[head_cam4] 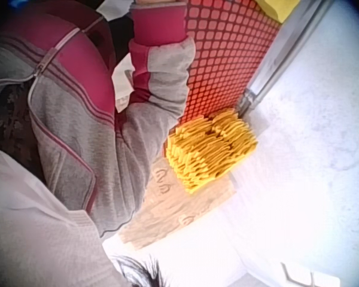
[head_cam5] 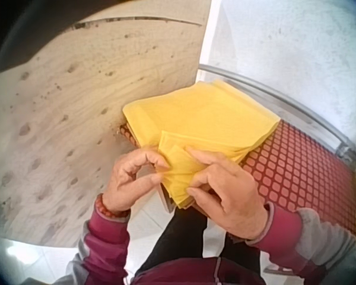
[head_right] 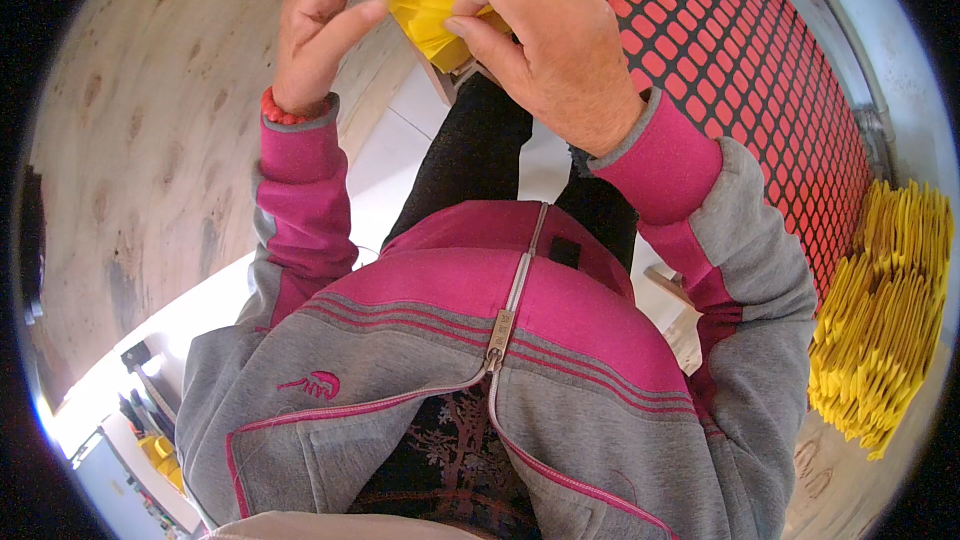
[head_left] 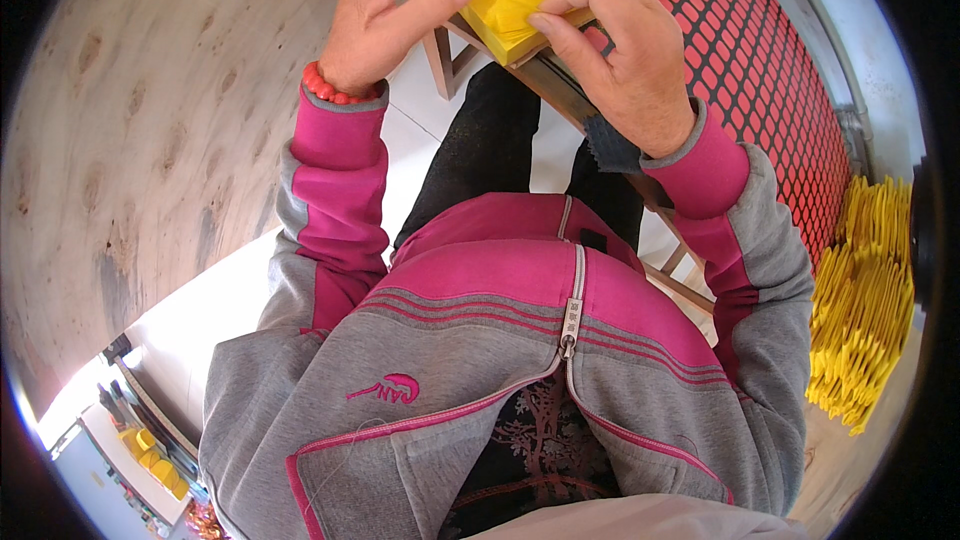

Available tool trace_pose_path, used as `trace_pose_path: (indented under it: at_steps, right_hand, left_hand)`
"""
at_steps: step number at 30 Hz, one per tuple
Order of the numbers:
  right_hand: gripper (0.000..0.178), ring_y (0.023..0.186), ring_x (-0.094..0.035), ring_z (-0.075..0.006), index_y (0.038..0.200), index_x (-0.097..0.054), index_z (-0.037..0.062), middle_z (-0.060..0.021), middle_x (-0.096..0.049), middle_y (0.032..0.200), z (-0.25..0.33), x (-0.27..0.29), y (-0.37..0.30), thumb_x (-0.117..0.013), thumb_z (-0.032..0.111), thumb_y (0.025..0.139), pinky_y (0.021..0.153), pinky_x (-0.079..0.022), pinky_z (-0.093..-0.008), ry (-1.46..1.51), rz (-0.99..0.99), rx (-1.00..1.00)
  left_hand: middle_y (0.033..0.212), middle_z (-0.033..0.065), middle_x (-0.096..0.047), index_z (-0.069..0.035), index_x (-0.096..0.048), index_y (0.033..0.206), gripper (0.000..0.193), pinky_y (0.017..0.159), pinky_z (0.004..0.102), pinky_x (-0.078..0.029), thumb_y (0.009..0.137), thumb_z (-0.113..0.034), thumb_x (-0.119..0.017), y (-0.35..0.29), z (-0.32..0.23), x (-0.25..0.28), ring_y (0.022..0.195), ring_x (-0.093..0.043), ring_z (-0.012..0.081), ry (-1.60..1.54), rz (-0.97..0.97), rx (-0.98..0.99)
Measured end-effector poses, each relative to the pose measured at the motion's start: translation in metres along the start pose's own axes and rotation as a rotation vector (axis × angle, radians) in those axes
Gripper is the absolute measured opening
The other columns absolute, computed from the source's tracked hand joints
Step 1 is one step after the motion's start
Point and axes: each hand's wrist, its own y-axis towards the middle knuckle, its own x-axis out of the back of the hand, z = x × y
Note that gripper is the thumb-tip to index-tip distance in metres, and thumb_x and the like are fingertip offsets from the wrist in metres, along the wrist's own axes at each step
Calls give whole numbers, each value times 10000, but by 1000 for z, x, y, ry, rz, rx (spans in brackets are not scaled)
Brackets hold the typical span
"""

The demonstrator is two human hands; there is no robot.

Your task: The person folds yellow paper sheets by hand on a patterned table, pressing the creases and stacking the folded sheets into a growing pile. The person repeats this process for multiple sheets throughout the clip.

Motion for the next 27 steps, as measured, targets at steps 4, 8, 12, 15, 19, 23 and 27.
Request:
trace_pose_path:
  at_steps: [4,8,12,15,19,23,27]
  right_hand:
    - [170,1051,-691,-367,940,-646,12,-270,-665,1252,0,-2,-1,-772,23,825,889,-542,-367,-5,-13,-15]
    - [192,994,-691,-364,946,-648,18,-263,-657,1267,1,-2,-2,-786,30,813,868,-546,-365,74,-94,-59]
    - [188,1006,-681,-368,952,-659,13,-261,-646,1290,-1,-2,-1,-784,37,814,883,-544,-383,-15,-75,30]
    - [182,1061,-668,-376,958,-667,9,-260,-644,1297,-4,-4,1,-779,40,818,927,-535,-402,-65,-78,128]
    - [174,1135,-650,-387,955,-663,8,-258,-645,1299,-2,-2,0,-772,36,822,980,-518,-412,-88,-13,96]
    - [175,1161,-648,-389,934,-642,6,-253,-655,1284,-2,-1,-2,-772,31,819,987,-516,-409,-64,-6,32]
    - [181,1155,-653,-383,919,-626,8,-253,-662,1270,-5,-6,-1,-773,24,814,979,-519,-405,-30,-71,101]
  left_hand:
    - [967,24,-670,-20,-659,981,66,807,249,-476,931,-10,-701,2,-4,1,890,-594,86,132,81,-38]
    - [923,-6,-666,-24,-656,966,59,795,245,-479,940,-28,-709,1,1,-4,869,-590,78,95,-9,60]
    - [911,-22,-662,-29,-655,963,61,782,238,-478,950,-45,-712,-1,5,-8,858,-585,67,19,-73,98]
    - [916,-26,-651,-39,-650,968,70,788,233,-477,946,-38,-717,-3,7,-8,864,-582,60,21,-104,113]
    - [933,-34,-630,-57,-637,978,104,808,232,-478,935,-15,-721,-5,14,-10,883,-579,60,26,-154,102]
    - [953,-31,-623,-60,-628,982,122,825,236,-477,931,18,-707,-8,23,-8,897,-578,65,-121,-180,83]
    - [1001,-1,-649,-28,-654,976,70,840,251,-478,959,37,-636,-10,25,-2,916,-592,89,-183,-88,52]
